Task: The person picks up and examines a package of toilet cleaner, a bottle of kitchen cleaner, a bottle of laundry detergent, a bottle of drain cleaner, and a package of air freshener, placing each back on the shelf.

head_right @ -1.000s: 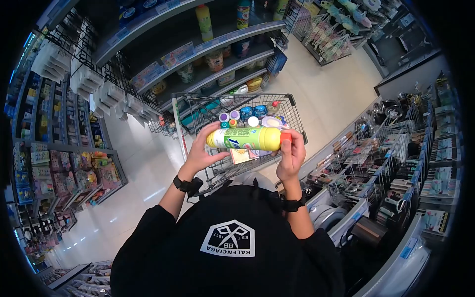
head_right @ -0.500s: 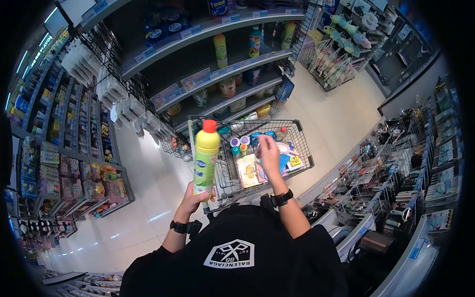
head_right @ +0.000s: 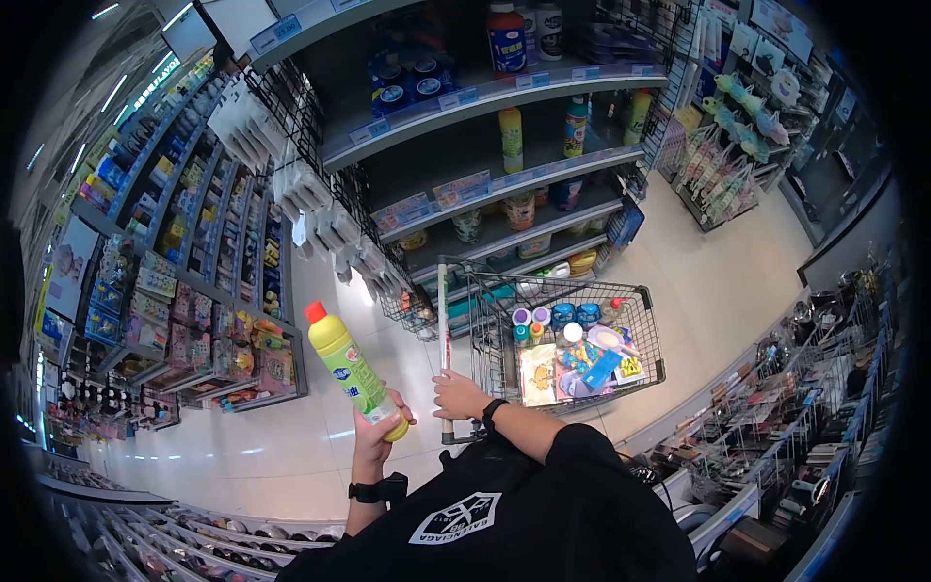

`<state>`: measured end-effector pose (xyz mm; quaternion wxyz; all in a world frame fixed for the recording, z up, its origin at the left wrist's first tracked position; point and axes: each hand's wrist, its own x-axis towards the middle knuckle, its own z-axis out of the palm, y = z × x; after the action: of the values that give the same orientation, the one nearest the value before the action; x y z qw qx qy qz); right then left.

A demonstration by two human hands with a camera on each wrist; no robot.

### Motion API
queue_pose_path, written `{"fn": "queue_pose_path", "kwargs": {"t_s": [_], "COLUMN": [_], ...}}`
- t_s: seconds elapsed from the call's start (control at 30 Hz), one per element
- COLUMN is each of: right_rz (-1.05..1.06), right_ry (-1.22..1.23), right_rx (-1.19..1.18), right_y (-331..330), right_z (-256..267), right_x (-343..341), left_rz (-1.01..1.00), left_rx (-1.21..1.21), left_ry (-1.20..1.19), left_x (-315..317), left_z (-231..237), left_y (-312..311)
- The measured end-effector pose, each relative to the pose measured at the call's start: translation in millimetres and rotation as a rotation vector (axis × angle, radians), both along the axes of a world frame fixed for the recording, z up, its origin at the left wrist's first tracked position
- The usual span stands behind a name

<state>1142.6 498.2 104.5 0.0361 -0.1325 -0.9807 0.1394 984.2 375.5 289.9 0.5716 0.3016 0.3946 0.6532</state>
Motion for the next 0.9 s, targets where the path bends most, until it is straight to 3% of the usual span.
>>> {"fn": "queue_pose_path", "kwargs": {"t_s": [0.03, 0.13, 0.37, 0.57, 0.63, 0.9], "right_rz": [-0.062, -0.115, -0.137, -0.274, -0.419, -0.588], "right_ry": [0.134, 0.153, 0.029, -0.052, -0.125, -0.192], "right_rx": [0.016, 0.084, 0.012, 0.067, -0.113, -0.294], "right_y": [-5.5, -9.5, 5.0, 12.1, 16.7, 43.2], "right_z": [-4.8, -9.9, -10.1, -13.6, -16.8, -6.2], "right_x": [1.5, 3.9, 19.6, 45.6, 51.3, 108.0], "left_rz": [0.022, 0.077, 0.098, 0.048, 0.039, -0.034], "left_rx": [-0.002, -0.004, 0.008, -0.005, -0.011, -0.026], "left_ry": [-0.022, -0.017, 0.006, -0.028, -0.031, -0.019], "left_x": [-0.3, 0.9, 8.9, 24.4, 31.4, 51.8], "left_z": [0.0, 0.9, 8.0, 16.3, 15.9, 17.4], "left_y": [-2.4, -2.7, 8.3, 21.4, 24.2, 44.6]}}
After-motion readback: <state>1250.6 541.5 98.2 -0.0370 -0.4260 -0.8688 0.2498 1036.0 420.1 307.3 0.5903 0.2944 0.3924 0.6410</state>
